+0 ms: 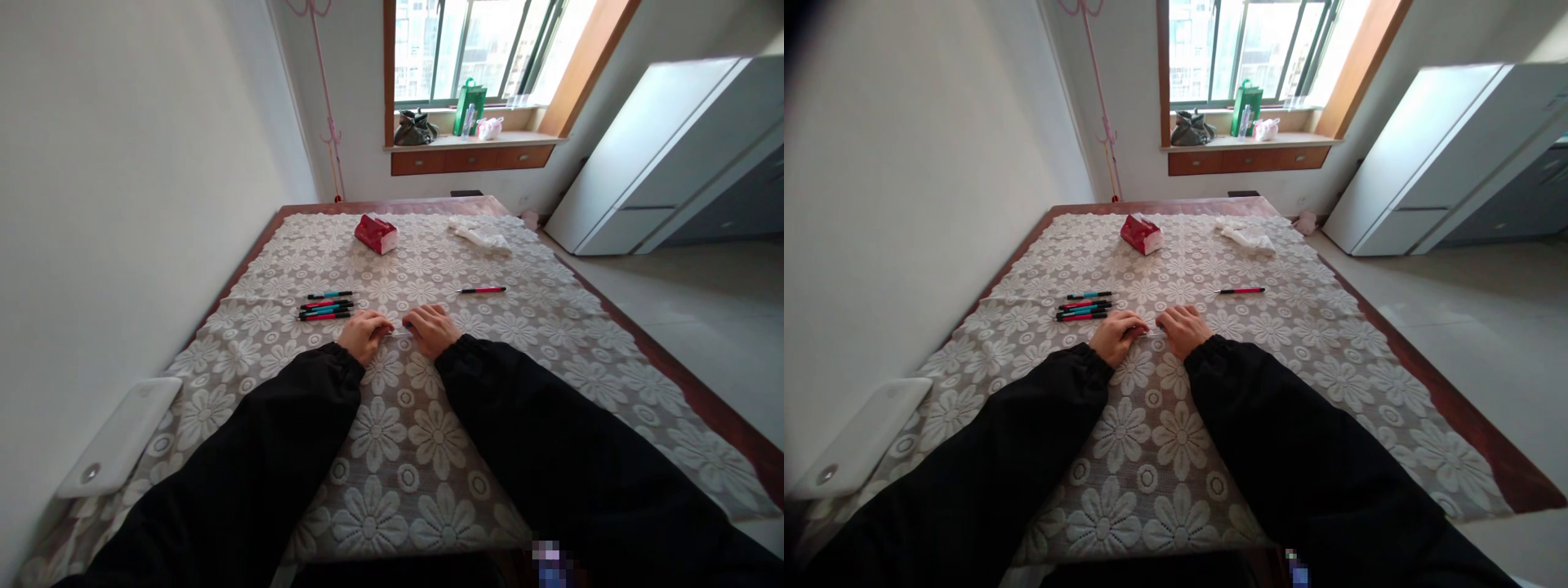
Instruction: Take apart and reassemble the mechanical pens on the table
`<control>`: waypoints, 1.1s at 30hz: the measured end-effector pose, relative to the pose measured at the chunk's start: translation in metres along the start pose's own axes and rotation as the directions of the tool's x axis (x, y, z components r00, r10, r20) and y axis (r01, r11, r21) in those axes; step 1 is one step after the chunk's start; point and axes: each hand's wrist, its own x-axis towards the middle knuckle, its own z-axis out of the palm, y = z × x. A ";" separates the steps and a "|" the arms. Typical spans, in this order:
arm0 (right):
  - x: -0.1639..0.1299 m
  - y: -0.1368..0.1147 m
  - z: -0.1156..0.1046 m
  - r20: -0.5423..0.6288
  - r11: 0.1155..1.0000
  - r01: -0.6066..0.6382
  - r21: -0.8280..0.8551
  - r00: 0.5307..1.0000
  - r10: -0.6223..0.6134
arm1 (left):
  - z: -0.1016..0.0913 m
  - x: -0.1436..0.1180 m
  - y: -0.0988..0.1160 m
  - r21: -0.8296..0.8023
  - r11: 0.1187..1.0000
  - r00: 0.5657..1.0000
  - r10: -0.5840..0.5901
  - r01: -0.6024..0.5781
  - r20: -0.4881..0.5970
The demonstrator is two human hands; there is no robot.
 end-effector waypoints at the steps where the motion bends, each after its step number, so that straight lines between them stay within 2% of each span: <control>1: -0.001 0.001 0.002 -0.009 0.999 0.048 -0.010 0.999 -0.048 | 0.000 0.000 0.001 0.003 1.000 1.000 -0.012 0.012 -0.008; 6: -0.002 0.003 0.003 -0.091 0.984 0.159 -0.078 0.982 -0.166 | -0.002 -0.001 0.010 0.053 0.997 0.999 -0.047 0.047 -0.012; 11: -0.001 0.002 0.000 -0.086 0.981 0.167 -0.098 0.981 -0.175 | -0.002 -0.001 0.012 0.084 0.996 1.000 -0.025 0.025 -0.005; 14: -0.001 0.001 0.001 -0.085 0.990 0.090 -0.107 0.991 -0.099 | -0.001 -0.002 0.011 0.084 0.996 1.000 -0.016 0.016 -0.008; 17: -0.002 0.000 0.002 -0.064 0.993 -0.040 -0.112 0.997 0.033 | -0.002 -0.002 0.012 0.076 0.997 1.000 -0.026 0.027 -0.015; 20: -0.002 0.000 0.001 -0.033 0.976 -0.190 -0.104 0.982 0.188 | -0.003 -0.003 0.013 0.067 0.996 0.998 -0.049 0.051 -0.026; 23: -0.001 0.001 -0.001 -0.030 0.963 -0.256 -0.082 0.967 0.254 | -0.005 -0.002 0.013 0.068 0.996 0.997 -0.058 0.061 -0.044; 25: -0.001 0.001 -0.002 -0.038 0.972 -0.227 -0.056 0.974 0.225 | -0.006 -0.002 0.014 0.069 0.995 0.996 -0.062 0.066 -0.061; 30: -0.003 0.000 0.001 -0.033 0.999 -0.026 0.043 0.999 0.028 | -0.008 -0.002 0.014 0.053 0.995 0.992 -0.083 0.088 -0.096; 33: -0.004 0.003 0.004 -0.025 0.997 0.022 0.067 0.999 -0.021 | -0.009 -0.001 0.014 0.046 0.993 0.989 -0.106 0.111 -0.107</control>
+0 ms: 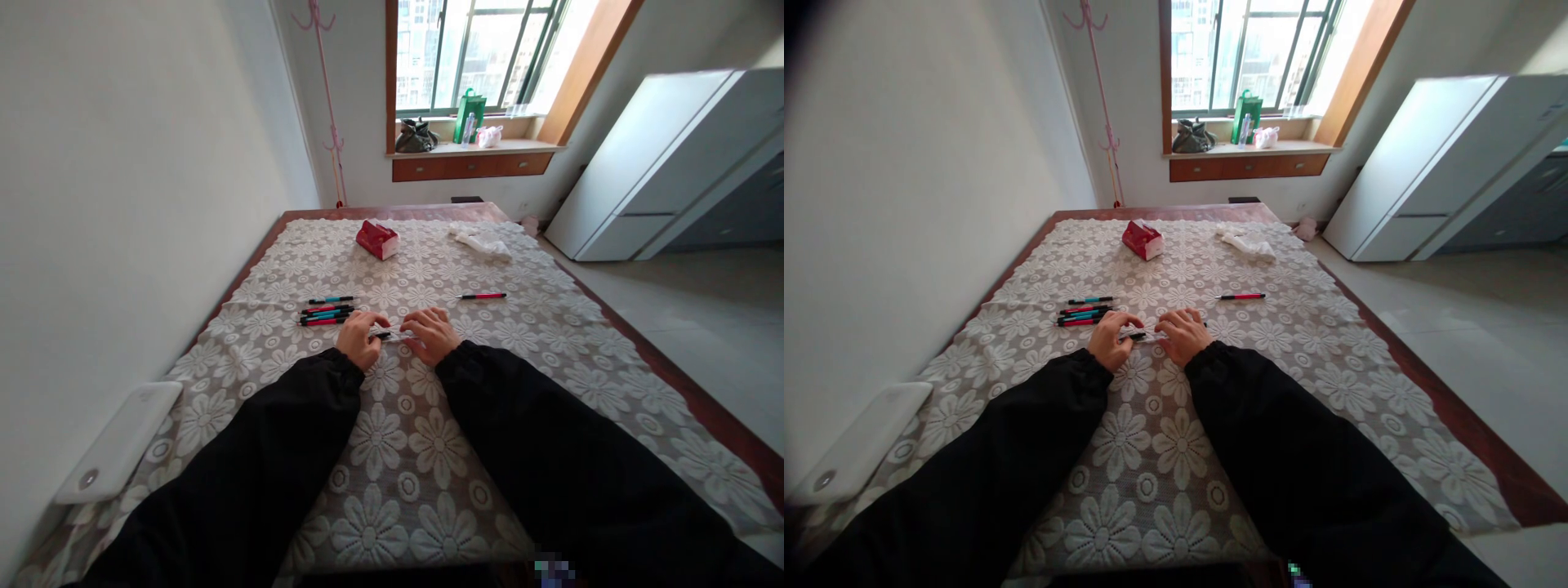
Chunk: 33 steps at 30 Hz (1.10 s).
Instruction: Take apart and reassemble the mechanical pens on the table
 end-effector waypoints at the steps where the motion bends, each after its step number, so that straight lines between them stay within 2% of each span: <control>1: 0.000 0.001 0.001 0.001 1.000 0.010 0.006 1.000 -0.010 | 0.000 0.000 0.000 0.007 1.000 1.000 -0.005 0.005 0.005; 6: -0.001 0.003 0.002 0.007 0.998 0.057 0.016 0.998 -0.057 | 0.000 -0.001 0.004 0.093 0.996 0.998 -0.018 0.012 0.060; 11: -0.002 0.001 0.000 -0.023 0.996 -0.047 -0.080 0.999 0.045 | 0.001 -0.002 0.006 0.133 0.991 0.994 -0.020 0.006 0.105; 13: -0.002 0.000 0.000 -0.027 0.994 -0.057 -0.091 0.998 0.055 | 0.001 -0.002 0.006 0.130 0.991 0.994 -0.020 0.007 0.106; 18: -0.001 0.001 0.002 -0.010 0.999 0.031 -0.033 0.999 -0.032 | 0.001 -0.002 0.006 0.122 0.992 0.994 -0.007 -0.006 0.109; 23: 0.000 -0.001 -0.001 0.000 0.995 -0.068 -0.073 0.998 0.068 | 0.002 -0.002 0.005 0.130 0.991 0.995 -0.006 -0.007 0.096; 33: 0.003 -0.004 -0.005 0.030 0.991 -0.109 -0.071 0.993 0.112 | 0.003 -0.001 0.002 0.108 0.994 0.997 0.006 -0.015 0.079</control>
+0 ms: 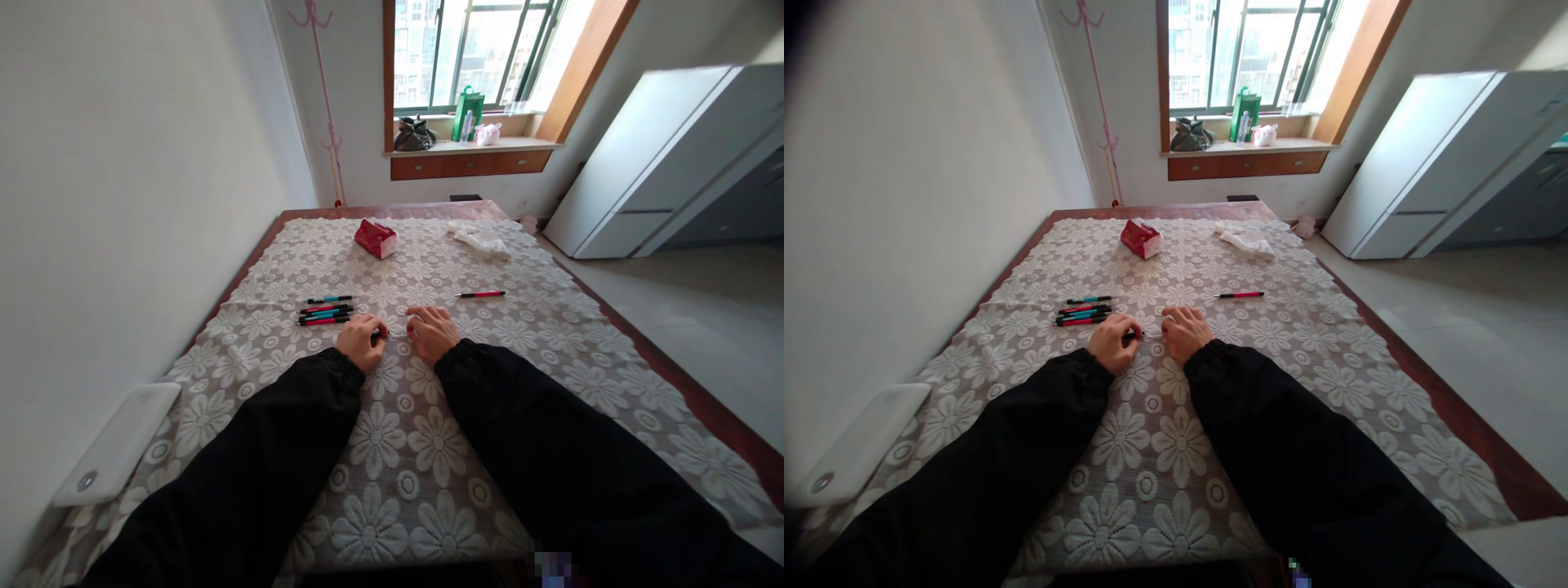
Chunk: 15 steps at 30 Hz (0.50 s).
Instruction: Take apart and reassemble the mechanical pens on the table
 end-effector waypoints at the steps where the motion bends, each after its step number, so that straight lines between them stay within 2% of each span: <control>1: 0.000 0.000 0.000 0.000 1.000 0.004 0.004 1.000 -0.004 | 0.000 0.000 0.000 -0.002 1.000 1.000 0.002 -0.002 0.002; 10: 0.000 -0.001 0.001 0.010 0.999 -0.047 -0.011 0.999 0.047 | 0.000 0.000 0.000 0.006 1.000 1.000 -0.007 0.006 0.005; 15: 0.000 0.000 0.000 0.022 1.000 -0.015 0.007 1.000 0.014 | 0.001 0.000 -0.001 0.009 1.000 1.000 0.004 -0.004 0.006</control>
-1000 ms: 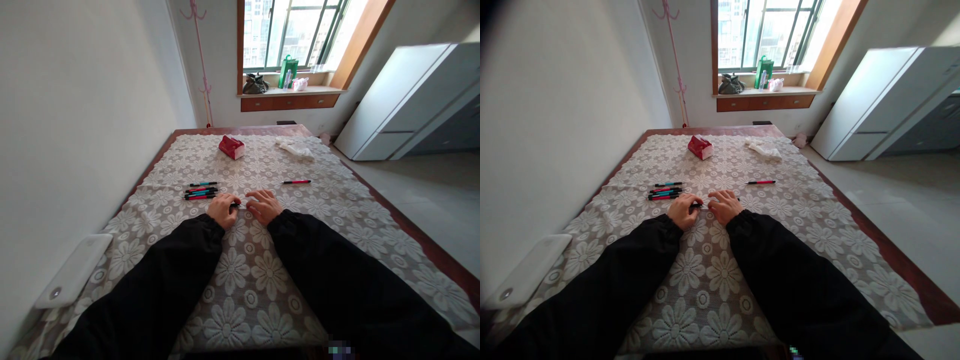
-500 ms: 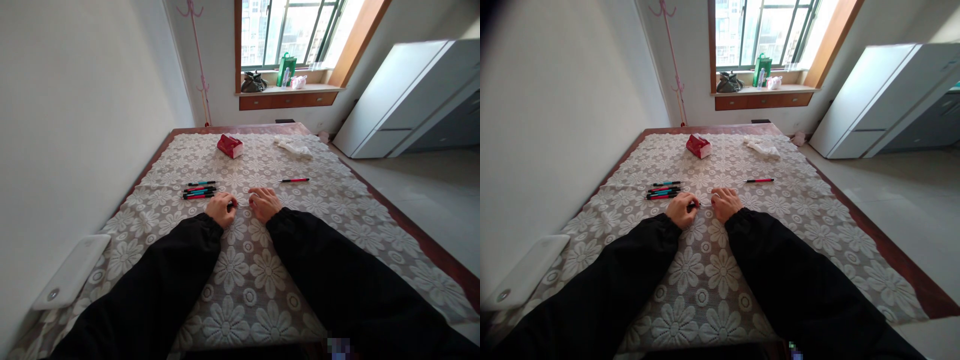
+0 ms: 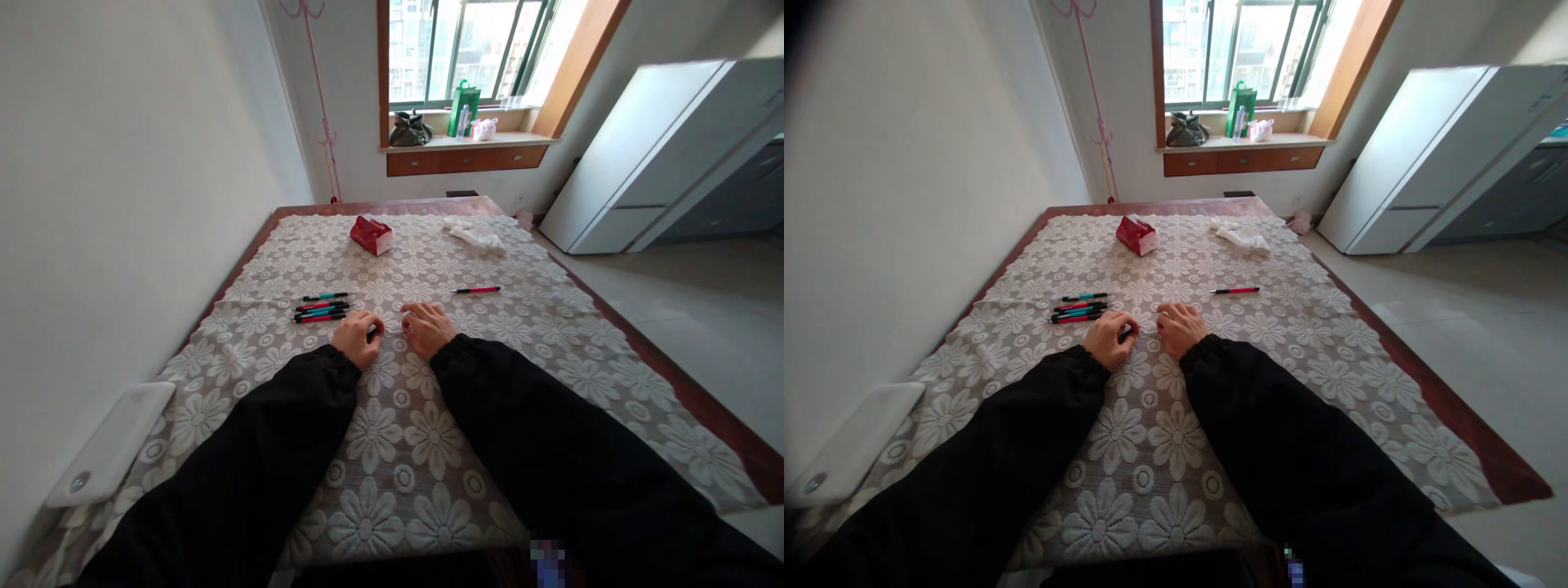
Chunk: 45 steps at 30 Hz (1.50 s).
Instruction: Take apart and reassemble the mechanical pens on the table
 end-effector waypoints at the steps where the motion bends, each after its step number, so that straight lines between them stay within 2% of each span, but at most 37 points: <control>1: 0.000 0.000 0.000 0.001 1.000 0.010 0.006 1.000 -0.010 | 0.000 0.000 0.000 -0.004 1.000 1.000 0.003 -0.003 -0.002; 10: 0.000 -0.003 -0.002 0.005 0.999 -0.044 -0.014 0.999 0.044 | 0.002 0.000 -0.003 -0.024 1.000 1.000 0.020 -0.020 -0.007; 20: 0.001 -0.005 -0.004 0.030 0.998 -0.058 -0.002 0.998 0.058 | 0.002 0.000 -0.002 -0.079 0.996 0.999 -0.035 0.034 -0.008; 28: 0.000 0.000 0.001 0.012 0.999 0.008 0.048 1.000 -0.009 | 0.001 0.000 -0.002 -0.097 0.994 0.999 -0.040 0.039 -0.008; 35: -0.001 -0.001 0.000 0.025 1.000 -0.025 0.013 0.999 0.025 | 0.003 0.001 -0.005 -0.103 0.995 1.000 -0.003 0.000 -0.025; 45: -0.001 -0.002 -0.002 0.046 0.999 0.017 0.045 0.999 -0.019 | 0.002 0.001 -0.003 -0.107 0.994 1.000 0.009 -0.011 -0.023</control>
